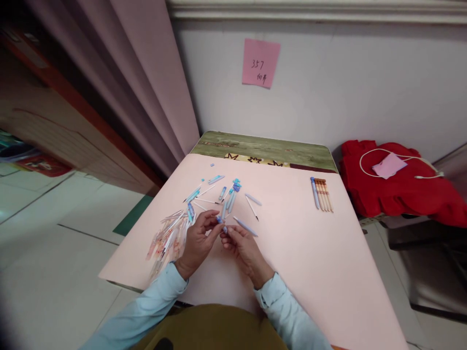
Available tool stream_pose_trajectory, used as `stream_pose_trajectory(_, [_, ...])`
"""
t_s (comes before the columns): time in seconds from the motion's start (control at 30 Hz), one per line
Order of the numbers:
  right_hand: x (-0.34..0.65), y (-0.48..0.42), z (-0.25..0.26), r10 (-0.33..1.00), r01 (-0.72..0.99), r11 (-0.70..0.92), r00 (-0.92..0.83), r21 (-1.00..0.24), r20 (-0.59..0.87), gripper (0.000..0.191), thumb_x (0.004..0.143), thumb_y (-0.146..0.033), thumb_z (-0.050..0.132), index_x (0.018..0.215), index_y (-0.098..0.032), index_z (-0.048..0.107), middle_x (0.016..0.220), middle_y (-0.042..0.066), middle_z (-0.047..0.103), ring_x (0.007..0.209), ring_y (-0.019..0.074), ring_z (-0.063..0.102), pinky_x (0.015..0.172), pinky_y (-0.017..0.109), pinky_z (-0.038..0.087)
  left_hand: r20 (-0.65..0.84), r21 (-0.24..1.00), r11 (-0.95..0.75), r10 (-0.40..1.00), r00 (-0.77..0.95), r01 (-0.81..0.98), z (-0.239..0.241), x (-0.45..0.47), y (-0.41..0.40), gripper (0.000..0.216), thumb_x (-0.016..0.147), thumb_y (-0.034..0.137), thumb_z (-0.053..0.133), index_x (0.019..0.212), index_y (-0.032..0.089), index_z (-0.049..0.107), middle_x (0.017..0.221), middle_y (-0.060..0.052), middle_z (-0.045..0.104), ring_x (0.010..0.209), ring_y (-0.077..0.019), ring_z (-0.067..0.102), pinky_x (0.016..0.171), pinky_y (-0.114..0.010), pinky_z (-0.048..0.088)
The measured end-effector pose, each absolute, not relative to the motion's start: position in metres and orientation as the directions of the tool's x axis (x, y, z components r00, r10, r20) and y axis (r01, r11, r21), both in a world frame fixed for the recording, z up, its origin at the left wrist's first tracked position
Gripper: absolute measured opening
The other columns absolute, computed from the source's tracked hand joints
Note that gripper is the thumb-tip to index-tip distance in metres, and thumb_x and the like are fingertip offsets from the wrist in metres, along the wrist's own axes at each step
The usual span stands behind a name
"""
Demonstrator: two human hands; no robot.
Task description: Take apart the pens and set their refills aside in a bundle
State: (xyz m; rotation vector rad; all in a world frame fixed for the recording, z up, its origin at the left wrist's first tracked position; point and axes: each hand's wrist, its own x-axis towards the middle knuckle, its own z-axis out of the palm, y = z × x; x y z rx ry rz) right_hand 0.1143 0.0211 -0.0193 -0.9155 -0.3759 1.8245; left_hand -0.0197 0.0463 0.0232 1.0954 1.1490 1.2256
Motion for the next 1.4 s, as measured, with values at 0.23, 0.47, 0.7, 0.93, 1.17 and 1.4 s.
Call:
stream_pose_trajectory(0.23, [0.115, 0.02, -0.019, 0.884, -0.646, -0.439, -0.188, -0.625, -0.427, 0.033, 0.071, -0.038, 0.084, 0.09, -0.015, 0.072, 0.077, 0.002, 0.069, 0.062, 0.0083, 0.06, 0.057, 0.018, 0.049, -0.072, 0.986, 0.072, 0.997, 0.003, -0.153, 0.027, -0.017, 0.045, 0.027, 0.066, 0.012, 0.08, 0.091, 0.021, 0.073, 0.081, -0.003, 0.07, 0.077, -0.0153, 0.065, 0.079, -0.023, 0.049])
stream_pose_trajectory(0.47, [0.117, 0.019, -0.019, 0.874, -0.659, -0.456, -0.204, -0.598, -0.442, 0.03, 0.075, -0.039, 0.08, 0.088, -0.014, 0.072, 0.074, 0.004, 0.07, 0.06, 0.0086, 0.062, 0.056, 0.018, 0.05, -0.052, 0.985, 0.052, 0.999, 0.004, -0.166, 0.021, -0.017, 0.053, 0.026, 0.072, 0.023, 0.078, 0.095, 0.02, 0.066, 0.07, 0.001, 0.067, 0.063, -0.0142, 0.064, 0.066, -0.026, 0.051])
stream_pose_trajectory(0.7, [0.118, 0.016, -0.011, 0.879, -0.652, -0.456, -0.226, -0.605, -0.419, 0.03, 0.077, -0.039, 0.078, 0.089, -0.013, 0.073, 0.076, 0.004, 0.071, 0.062, 0.0084, 0.062, 0.057, 0.017, 0.051, -0.375, 0.797, 0.325, 0.927, 0.006, -0.509, 0.011, -0.023, 0.063, 0.032, 0.068, 0.025, 0.081, 0.091, 0.015, 0.063, 0.071, 0.0, 0.067, 0.062, -0.0106, 0.063, 0.063, -0.023, 0.052])
stream_pose_trajectory(0.93, [0.118, 0.015, -0.01, 0.886, -0.593, -0.451, -0.21, -0.667, -0.413, 0.033, 0.078, -0.044, 0.076, 0.093, -0.015, 0.071, 0.08, 0.005, 0.071, 0.062, 0.0103, 0.063, 0.059, 0.021, 0.052, -0.599, 0.558, 0.503, 0.794, 0.099, -0.66, 0.007, -0.024, 0.069, 0.006, 0.078, 0.009, 0.071, 0.075, 0.011, 0.066, 0.073, -0.003, 0.066, 0.062, -0.007, 0.062, 0.058, -0.014, 0.053])
stream_pose_trajectory(1.17, [0.117, 0.012, -0.03, 0.991, 0.024, -0.052, 0.122, -0.998, -0.049, 0.025, 0.093, -0.029, 0.051, 0.11, -0.018, 0.065, 0.101, 0.008, 0.071, 0.08, 0.0162, 0.068, 0.078, 0.032, 0.056, -0.69, 0.359, 0.595, 0.688, 0.225, -0.72, 0.017, -0.025, 0.073, 0.013, 0.089, 0.004, 0.055, 0.083, 0.006, 0.066, 0.075, -0.008, 0.067, 0.059, -0.0074, 0.064, 0.055, -0.012, 0.056])
stream_pose_trajectory(1.4, [0.122, 0.018, -0.038, 0.956, 0.849, 0.242, -0.126, -0.471, 0.264, 0.025, 0.094, -0.011, 0.047, 0.108, -0.021, 0.065, 0.105, 0.009, 0.072, 0.096, 0.0221, 0.068, 0.079, 0.03, 0.054, -0.698, 0.299, 0.63, 0.657, 0.286, -0.717, 0.016, -0.028, 0.075, 0.015, 0.092, 0.004, 0.049, 0.088, 0.004, 0.063, 0.075, -0.009, 0.066, 0.061, -0.0077, 0.064, 0.055, -0.012, 0.055])
